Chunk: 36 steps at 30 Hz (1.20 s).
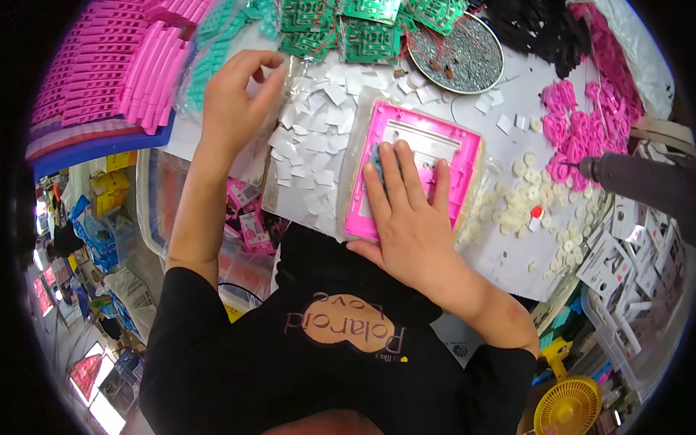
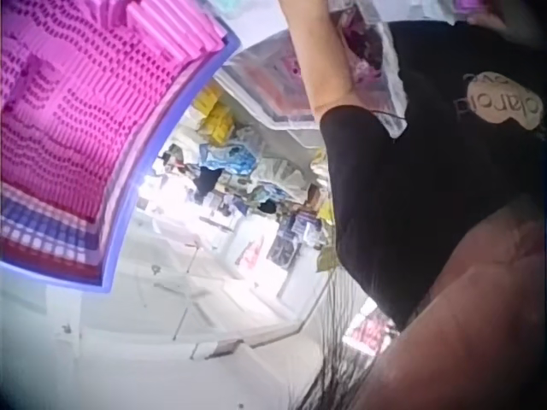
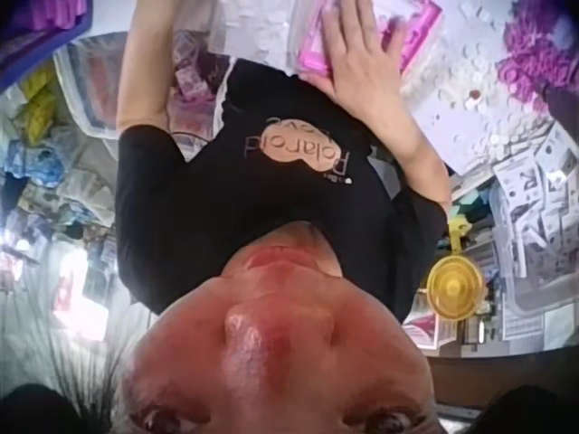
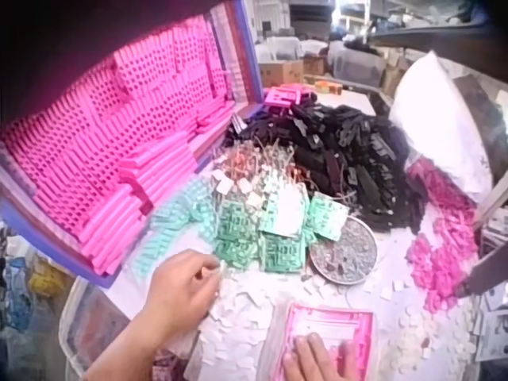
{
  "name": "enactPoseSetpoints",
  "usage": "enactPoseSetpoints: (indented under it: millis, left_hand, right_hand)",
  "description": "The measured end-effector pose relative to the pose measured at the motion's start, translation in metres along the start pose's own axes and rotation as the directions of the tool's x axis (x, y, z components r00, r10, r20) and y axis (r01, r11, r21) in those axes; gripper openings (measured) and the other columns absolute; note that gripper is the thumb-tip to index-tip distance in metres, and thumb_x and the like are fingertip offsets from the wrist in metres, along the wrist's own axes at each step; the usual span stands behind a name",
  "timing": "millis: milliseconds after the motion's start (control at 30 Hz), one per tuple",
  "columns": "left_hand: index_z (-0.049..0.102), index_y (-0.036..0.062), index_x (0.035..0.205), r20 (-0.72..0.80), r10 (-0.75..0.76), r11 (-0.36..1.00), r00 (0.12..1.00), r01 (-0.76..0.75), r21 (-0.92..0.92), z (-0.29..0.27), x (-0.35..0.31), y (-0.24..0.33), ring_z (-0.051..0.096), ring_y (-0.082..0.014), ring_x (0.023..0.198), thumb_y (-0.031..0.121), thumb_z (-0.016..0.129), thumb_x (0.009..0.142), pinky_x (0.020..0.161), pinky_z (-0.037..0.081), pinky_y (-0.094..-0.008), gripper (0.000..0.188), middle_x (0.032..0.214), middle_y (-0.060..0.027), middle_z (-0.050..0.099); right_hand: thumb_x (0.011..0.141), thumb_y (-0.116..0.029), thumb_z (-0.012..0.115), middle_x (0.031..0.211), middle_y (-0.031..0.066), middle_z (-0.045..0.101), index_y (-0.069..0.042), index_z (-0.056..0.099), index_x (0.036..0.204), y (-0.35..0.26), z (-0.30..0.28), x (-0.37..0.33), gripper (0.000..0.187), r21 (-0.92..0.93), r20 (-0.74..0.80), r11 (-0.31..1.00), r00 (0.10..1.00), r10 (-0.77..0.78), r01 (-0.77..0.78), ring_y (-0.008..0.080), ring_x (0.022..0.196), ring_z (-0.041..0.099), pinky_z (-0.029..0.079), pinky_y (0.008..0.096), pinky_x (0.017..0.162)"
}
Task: Assemble a toy calculator by inserting a circuit board and components and using a glue gun to secure parts.
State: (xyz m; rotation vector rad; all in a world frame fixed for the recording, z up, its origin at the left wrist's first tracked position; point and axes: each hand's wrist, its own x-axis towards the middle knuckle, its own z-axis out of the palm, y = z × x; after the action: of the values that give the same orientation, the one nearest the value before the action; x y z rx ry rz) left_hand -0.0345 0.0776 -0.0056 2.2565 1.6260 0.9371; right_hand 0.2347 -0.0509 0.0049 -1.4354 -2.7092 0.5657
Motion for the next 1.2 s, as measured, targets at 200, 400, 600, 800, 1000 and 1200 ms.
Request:
enactPoseSetpoints:
  millis: [200, 400, 600, 800, 1000, 1200]
  left_hand:
    - [0.07, 0.0044, 0.098, -0.014, 0.02, 0.996, 1.0, -0.019, 0.092, 0.014, 0.056, -0.024, 0.062, -0.0214, 0.071, 0.02, 0.072, 0.088, 0.067, 0.051, -0.033, 0.019, 0.089, -0.0075, 0.07]
    - [0.068, 0.0059, 0.09, 0.011, 0.362, 0.931, 0.932, -0.362, 0.057, 0.06, 0.102, 0.018, 0.066, -0.0286, 0.076, 0.025, 0.073, 0.086, 0.067, 0.051, -0.0398, 0.02, 0.085, -0.0106, 0.068]
    - [0.064, 0.0055, 0.099, 0.086, 0.391, 0.87, 0.916, -0.398, 0.29, 0.117, 0.13, 0.073, 0.065, -0.0293, 0.093, 0.049, 0.08, 0.074, 0.077, 0.049, -0.0451, 0.052, 0.094, -0.0097, 0.062]
    - [0.065, 0.0037, 0.101, 0.19, 0.155, 0.919, 0.97, -0.212, 0.333, 0.128, 0.146, 0.085, 0.068, -0.036, 0.094, 0.037, 0.07, 0.081, 0.08, 0.053, -0.0505, 0.039, 0.098, -0.0149, 0.067]
    - [0.069, 0.0016, 0.103, 0.11, -0.13, 0.932, 0.985, 0.16, -0.326, 0.054, 0.172, 0.051, 0.071, -0.0248, 0.08, 0.023, 0.064, 0.091, 0.075, 0.059, -0.0388, 0.025, 0.088, -0.0085, 0.073]
    - [0.063, 0.0023, 0.103, 0.702, -0.295, 0.036, 0.648, 0.741, -0.67, 0.069, 0.153, 0.016, 0.065, -0.0128, 0.066, 0.012, 0.065, 0.097, 0.049, 0.055, -0.0195, 0.012, 0.093, -0.0058, 0.069]
  right_hand:
    - [0.078, -0.06, 0.073, 0.162, 0.0253, 0.028, 0.001, 0.044, 0.149, 0.001, 0.001, 0.0, 0.097, -0.002, -0.01, 1.0, 1.0, -0.012, 0.012, 0.0402, 0.154, 0.02, 0.017, 0.0712, 0.115]
    - [0.08, -0.053, 0.075, 0.16, 0.0275, 0.03, 0.0, 0.043, 0.149, 0.009, -0.008, -0.001, 0.093, 0.108, -0.122, 0.992, 0.991, -0.05, 0.063, 0.0438, 0.152, 0.023, 0.022, 0.0728, 0.111]
    - [0.081, -0.042, 0.077, 0.144, 0.017, 0.05, -0.006, 0.057, 0.136, 0.01, -0.029, -0.006, 0.069, 0.237, -0.257, 0.959, 0.962, -0.09, 0.153, 0.0387, 0.135, 0.044, 0.027, 0.0689, 0.11]
    - [0.077, -0.032, 0.082, 0.134, 0.0116, 0.06, -0.009, 0.065, 0.125, 0.017, -0.021, -0.02, 0.056, 0.304, -0.336, 0.932, 0.938, -0.088, 0.196, 0.033, 0.126, 0.055, 0.023, 0.0665, 0.115]
    - [0.079, -0.027, 0.081, 0.124, 0.0065, 0.065, -0.01, 0.068, 0.119, 0.018, -0.018, -0.027, 0.045, 0.32, -0.393, 0.924, 0.917, -0.07, 0.208, 0.0285, 0.119, 0.059, 0.025, 0.0658, 0.115]
    - [0.082, -0.025, 0.08, 0.113, 0.0048, 0.068, -0.01, 0.07, 0.114, 0.016, -0.013, -0.021, 0.037, 0.297, -0.422, 0.923, 0.901, -0.102, 0.244, 0.0245, 0.109, 0.063, 0.027, 0.0646, 0.115]
